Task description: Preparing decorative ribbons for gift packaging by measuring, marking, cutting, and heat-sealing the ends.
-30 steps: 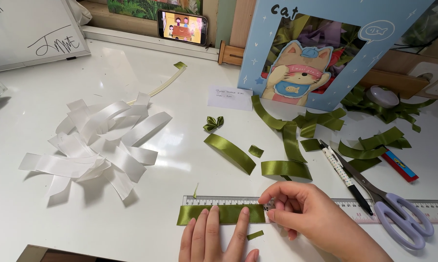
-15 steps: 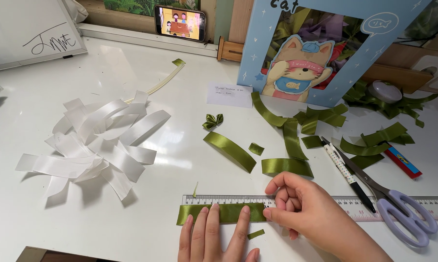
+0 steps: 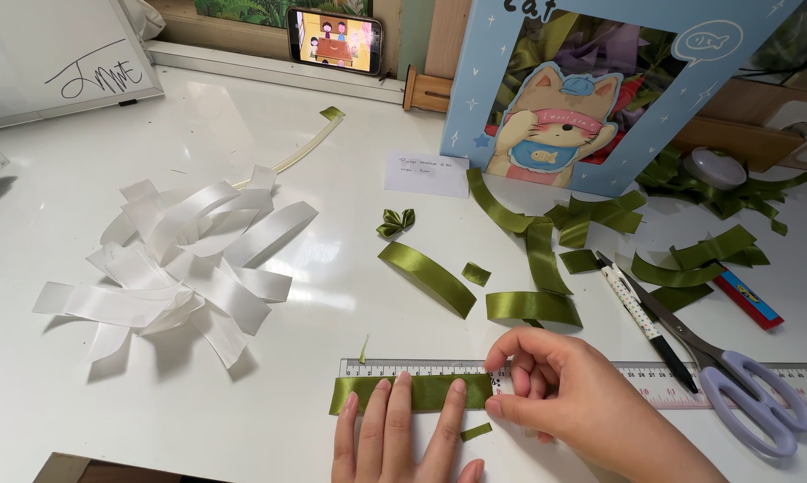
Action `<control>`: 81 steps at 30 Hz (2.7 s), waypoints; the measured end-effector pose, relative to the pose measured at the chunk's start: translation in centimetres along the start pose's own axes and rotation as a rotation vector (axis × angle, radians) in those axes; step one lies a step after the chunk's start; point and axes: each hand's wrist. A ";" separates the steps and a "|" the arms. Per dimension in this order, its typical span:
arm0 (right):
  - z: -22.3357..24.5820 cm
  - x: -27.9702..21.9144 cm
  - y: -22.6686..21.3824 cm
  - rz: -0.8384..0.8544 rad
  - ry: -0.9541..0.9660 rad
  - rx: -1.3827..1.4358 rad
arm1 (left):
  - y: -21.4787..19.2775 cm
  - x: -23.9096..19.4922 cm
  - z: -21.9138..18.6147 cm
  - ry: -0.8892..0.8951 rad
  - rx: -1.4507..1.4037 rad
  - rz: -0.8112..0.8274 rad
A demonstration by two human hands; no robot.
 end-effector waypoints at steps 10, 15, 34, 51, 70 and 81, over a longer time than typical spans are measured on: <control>-0.1 0.2 0.0 -0.015 0.000 -0.070 | -0.2 0.3 0.3 0.025 0.016 -0.009; -0.3 0.2 0.3 -0.021 0.016 -0.069 | -0.3 0.5 0.4 0.044 0.022 -0.001; 0.8 -0.1 1.7 -0.125 0.107 -0.337 | -1.6 -3.1 3.6 -0.015 -0.083 0.010; 0.1 0.2 1.9 -0.168 0.091 -0.383 | -1.6 -4.8 6.4 0.028 -0.098 -0.028; 0.1 -0.1 1.8 -0.168 0.065 -0.313 | -3.0 1.0 4.4 0.147 -0.092 0.039; 0.5 -0.5 1.8 -0.169 0.076 -0.335 | -2.7 0.6 4.6 0.221 -0.061 0.075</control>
Point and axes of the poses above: each hand's wrist, its own x-axis towards the middle knuckle, its own y-axis out of the palm, z = x × y, and after that the axes turned 8 degrees about y, right-handed
